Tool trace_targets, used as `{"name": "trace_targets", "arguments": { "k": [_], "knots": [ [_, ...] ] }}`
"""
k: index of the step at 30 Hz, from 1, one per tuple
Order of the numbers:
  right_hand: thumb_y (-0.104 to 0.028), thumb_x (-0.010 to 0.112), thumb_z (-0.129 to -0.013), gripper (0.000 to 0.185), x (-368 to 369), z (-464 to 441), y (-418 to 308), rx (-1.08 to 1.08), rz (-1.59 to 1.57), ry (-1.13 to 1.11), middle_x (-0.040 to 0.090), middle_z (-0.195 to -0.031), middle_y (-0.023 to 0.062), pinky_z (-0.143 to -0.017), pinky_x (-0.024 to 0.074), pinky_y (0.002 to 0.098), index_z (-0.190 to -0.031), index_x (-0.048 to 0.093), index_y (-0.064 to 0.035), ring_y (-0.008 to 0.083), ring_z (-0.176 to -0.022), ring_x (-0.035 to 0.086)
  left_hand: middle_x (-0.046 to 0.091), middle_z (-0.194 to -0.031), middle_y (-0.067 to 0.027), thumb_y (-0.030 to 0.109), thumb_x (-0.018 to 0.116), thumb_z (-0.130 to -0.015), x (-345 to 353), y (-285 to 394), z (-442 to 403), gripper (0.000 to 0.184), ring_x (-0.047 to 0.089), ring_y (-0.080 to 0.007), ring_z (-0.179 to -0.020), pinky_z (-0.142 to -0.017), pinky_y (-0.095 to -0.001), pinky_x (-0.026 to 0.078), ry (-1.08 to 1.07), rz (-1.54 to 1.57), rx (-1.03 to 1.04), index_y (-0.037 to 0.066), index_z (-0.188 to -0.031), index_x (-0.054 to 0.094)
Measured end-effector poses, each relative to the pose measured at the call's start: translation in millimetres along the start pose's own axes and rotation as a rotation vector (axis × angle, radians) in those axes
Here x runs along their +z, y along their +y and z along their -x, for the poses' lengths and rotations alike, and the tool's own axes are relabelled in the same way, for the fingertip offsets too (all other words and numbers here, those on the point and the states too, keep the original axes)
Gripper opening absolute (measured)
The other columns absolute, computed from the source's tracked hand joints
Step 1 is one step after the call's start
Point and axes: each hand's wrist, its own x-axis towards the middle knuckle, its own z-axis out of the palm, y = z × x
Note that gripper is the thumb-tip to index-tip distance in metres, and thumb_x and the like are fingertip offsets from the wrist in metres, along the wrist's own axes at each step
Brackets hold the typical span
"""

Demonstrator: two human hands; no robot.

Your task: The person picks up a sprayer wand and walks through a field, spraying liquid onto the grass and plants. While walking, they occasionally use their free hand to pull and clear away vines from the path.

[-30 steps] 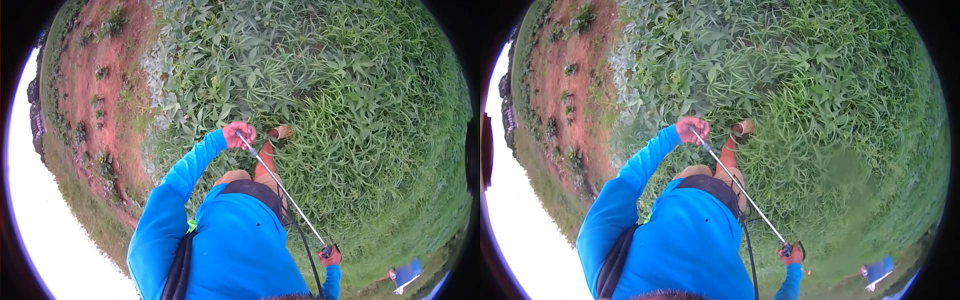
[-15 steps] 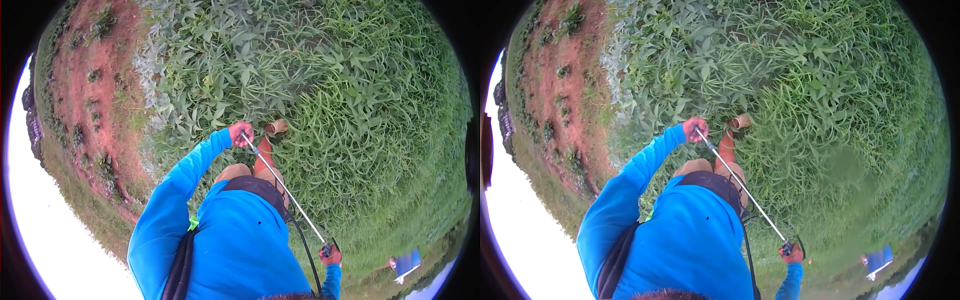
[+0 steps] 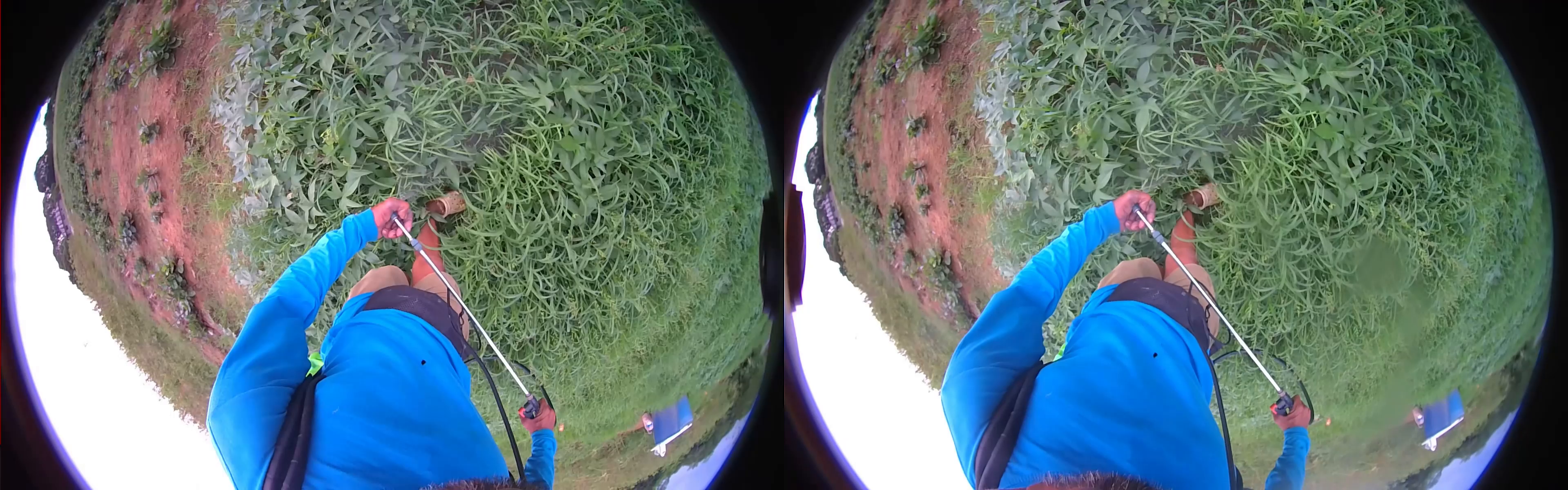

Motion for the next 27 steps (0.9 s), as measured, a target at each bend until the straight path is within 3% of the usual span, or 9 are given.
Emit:
{"name": "trace_targets", "arguments": {
  "k": [27],
  "knots": [
    [-0.032, 0.077, -0.057, 0.042, 8.4, 6.6, 5.3, 0.058, -0.089, -0.086, 0.062, -0.072, 0.0186, -0.062, 0.0495, 0.0457, -0.077, 0.051, -0.0061, 0.0404, -0.070, 0.061, 0.056, -0.057, -0.0092, 0.020, 0.048, -0.069, 25.8, -5.5, -15.6, 0.017, 0.042, -0.0142, -0.034, -0.027, -0.0245, 0.029, 0.109, -0.005, 0.041, 0.006, -0.060, 0.052]
  ]
}}
